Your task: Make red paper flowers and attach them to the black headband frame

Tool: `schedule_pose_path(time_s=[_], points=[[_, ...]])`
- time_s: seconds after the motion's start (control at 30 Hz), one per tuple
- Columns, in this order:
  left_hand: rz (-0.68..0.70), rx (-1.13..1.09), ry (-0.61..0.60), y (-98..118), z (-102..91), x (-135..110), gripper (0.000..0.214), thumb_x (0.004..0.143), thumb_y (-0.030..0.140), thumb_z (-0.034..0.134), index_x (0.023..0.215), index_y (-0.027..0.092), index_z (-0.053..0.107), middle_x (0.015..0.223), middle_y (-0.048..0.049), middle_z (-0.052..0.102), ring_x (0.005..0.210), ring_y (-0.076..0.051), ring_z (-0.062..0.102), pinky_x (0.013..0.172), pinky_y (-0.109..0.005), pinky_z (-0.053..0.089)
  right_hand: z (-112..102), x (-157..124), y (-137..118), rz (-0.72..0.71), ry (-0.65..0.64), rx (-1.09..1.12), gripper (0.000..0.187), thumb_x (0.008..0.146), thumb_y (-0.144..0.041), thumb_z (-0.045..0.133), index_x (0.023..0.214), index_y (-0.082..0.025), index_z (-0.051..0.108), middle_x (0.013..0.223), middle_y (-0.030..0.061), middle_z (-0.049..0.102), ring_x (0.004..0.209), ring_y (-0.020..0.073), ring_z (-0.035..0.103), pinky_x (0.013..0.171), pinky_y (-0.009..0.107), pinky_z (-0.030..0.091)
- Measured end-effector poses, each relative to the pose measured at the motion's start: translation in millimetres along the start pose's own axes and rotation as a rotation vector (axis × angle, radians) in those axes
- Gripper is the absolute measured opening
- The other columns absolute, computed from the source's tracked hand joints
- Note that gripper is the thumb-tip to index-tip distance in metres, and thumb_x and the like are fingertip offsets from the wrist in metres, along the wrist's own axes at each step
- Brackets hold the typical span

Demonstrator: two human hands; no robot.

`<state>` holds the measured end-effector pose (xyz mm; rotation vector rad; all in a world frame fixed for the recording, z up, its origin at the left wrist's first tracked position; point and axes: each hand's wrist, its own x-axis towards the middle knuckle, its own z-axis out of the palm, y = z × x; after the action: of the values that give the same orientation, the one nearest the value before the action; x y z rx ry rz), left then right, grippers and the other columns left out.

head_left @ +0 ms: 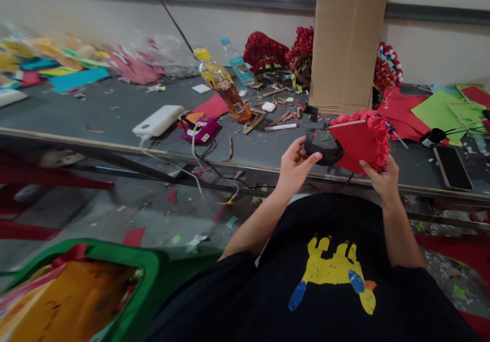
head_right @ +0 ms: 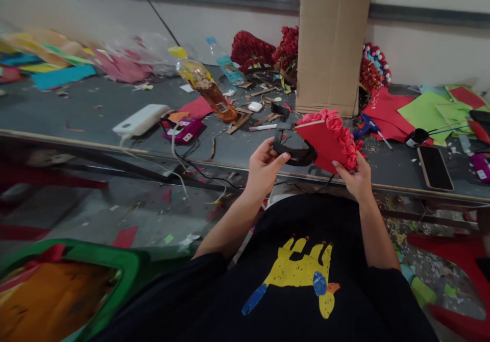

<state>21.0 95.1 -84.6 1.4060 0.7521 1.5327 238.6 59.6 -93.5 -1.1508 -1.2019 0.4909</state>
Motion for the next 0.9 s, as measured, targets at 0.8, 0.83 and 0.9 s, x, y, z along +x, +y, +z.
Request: schedule_pose_path(time_s=[0.8,0.83,0.9], points=[[-0.063,0.008,-0.002,1.4,1.8,-5.8,0.045,0.074,0.043,0.074,0.109,0.018,0.065,0.095,-0.0045,0.07,0.085,-0.015,0.066,0.08,-0.027,0.054,-1.9,-2.2,8.6,0.011,-0.02,-0.031,0.033,0.059,-0.026,0.08,0.089,-0.022,0.068,0.083,-0.0013,0.072,0.079,0.0177,0.066,0.081,0.032,0.053],[-0.059,0.014,-0.004,1.2,1.7,-5.9,0.045,0.073,0.041,0.075,0.11,0.018,0.065,0.094,-0.0042,0.07,0.084,-0.015,0.066,0.079,-0.027,0.055,-2.3,-2.6,9.9,-0.001,-0.03,-0.049,0.033,0.06,-0.027,0.08,0.09,-0.022,0.068,0.084,-0.0013,0.072,0.079,0.0175,0.066,0.08,0.031,0.053],[-0.05,0.01,0.004,0.9,1.3,-6.2,0.04,0.074,0.036,0.073,0.109,0.018,0.065,0.095,-0.004,0.07,0.085,-0.015,0.066,0.079,-0.027,0.055,-2.8,-3.1,12.2,-0.015,-0.039,-0.076,0.033,0.061,-0.028,0.079,0.092,-0.022,0.068,0.085,-0.0014,0.073,0.078,0.0171,0.066,0.078,0.031,0.053]])
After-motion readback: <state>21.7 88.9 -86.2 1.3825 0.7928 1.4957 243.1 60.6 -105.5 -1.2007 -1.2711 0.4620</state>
